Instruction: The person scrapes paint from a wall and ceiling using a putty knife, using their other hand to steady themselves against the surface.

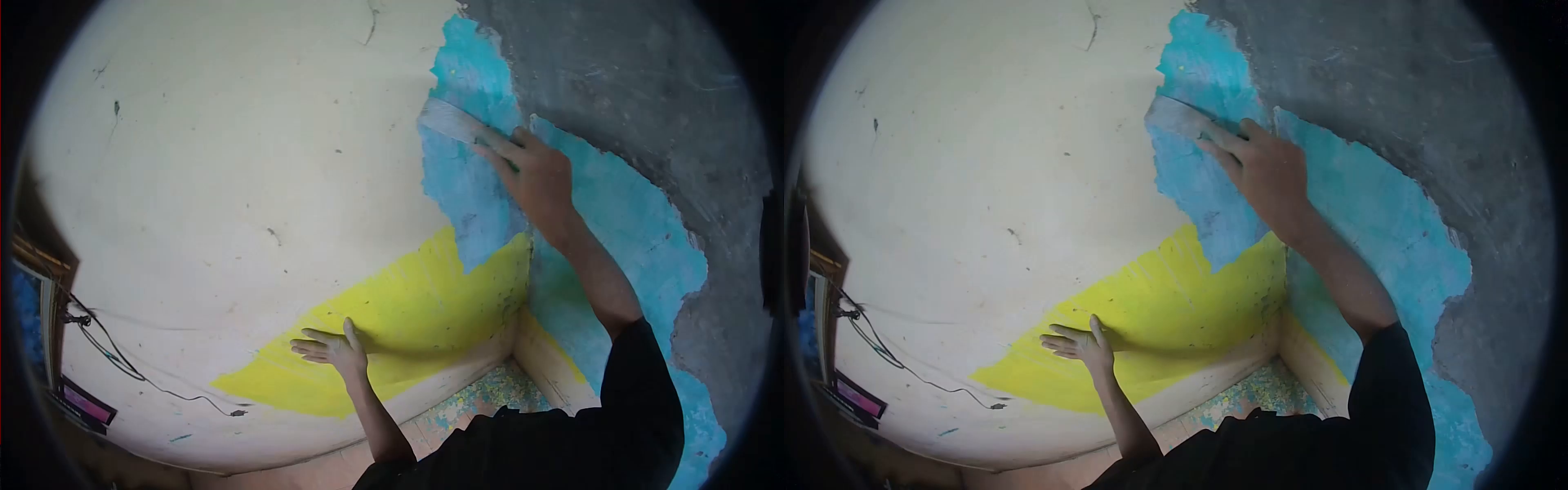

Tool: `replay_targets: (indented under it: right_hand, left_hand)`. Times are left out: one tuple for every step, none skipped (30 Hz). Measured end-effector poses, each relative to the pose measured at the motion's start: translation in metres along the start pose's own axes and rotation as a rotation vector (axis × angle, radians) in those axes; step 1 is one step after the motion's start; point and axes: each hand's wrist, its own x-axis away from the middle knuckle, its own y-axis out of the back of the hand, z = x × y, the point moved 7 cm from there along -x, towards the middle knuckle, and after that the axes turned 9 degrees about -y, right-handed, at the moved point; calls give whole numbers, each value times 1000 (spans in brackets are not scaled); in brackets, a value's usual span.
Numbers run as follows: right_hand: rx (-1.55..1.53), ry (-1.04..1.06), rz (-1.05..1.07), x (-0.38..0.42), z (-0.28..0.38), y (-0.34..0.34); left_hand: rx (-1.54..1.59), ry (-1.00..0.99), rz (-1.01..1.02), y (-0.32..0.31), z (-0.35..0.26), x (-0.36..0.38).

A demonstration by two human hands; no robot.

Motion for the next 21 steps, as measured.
replay_targets:
  right_hand:
    - [11,-4,7,7,-5,-1]
    - [5,-14,11,20,-11,-6]
    - [-7,-28,9,31,-14,-11]
    - [-8,-31,6,39,-15,-15]
    - [-63,-44,-21,44,-16,-17]
    - [-120,-58,-39,45,-17,-18]
    - [-126,-55,-30,34,-11,-13]
    - [-107,-35,-16,15,-5,-7]
    - [-86,-20,-2,3,-1,-5]
    - [-85,-21,-2,0,-3,-6]
    - [-84,9,-12,-3,-5,-5]
    - [-86,31,-8,2,-5,-4]
    - [-88,25,4,11,-8,-4]
    - [-53,13,2,20,-12,-5]
    - [-22,8,-10,20,-12,-7]
    - [-29,20,-24,12,-9,-9]
    - [-43,15,-48,4,-7,-10]
    - [-54,0,-67,1,-8,-9]
    - [-55,-1,-68,0,-9,-8]
    - [-78,20,-59,-5,-10,-7]
    - [-98,36,-42,-5,-13,-6]
  left_hand:
    - [-8,4,-1,2,1,4]
    - [-1,29,16,1,3,5]
    - [-7,24,25,1,5,7]
    - [-20,10,14,2,5,6]
    - [-26,4,-3,0,3,5]
    - [-26,15,-8,-1,4,5]
    - [-26,11,-8,-1,4,5]
    - [-26,2,-10,0,5,5]
    - [-31,4,-6,0,10,6]
    - [-36,-22,-25,0,11,5]
    - [-34,-45,-45,-3,8,5]
    - [-38,-41,-32,-4,7,9]
    - [-32,-20,-29,-5,7,7]
    - [-27,-4,-34,-3,8,5]
    - [-29,-4,-45,2,9,4]
    - [-16,0,-28,2,6,3]
    - [-3,7,-4,1,3,4]
    - [-7,14,-1,1,4,4]
    - [-8,14,-2,2,7,5]
    - [-7,9,-6,0,8,3]
    - [-10,6,0,-1,5,4]
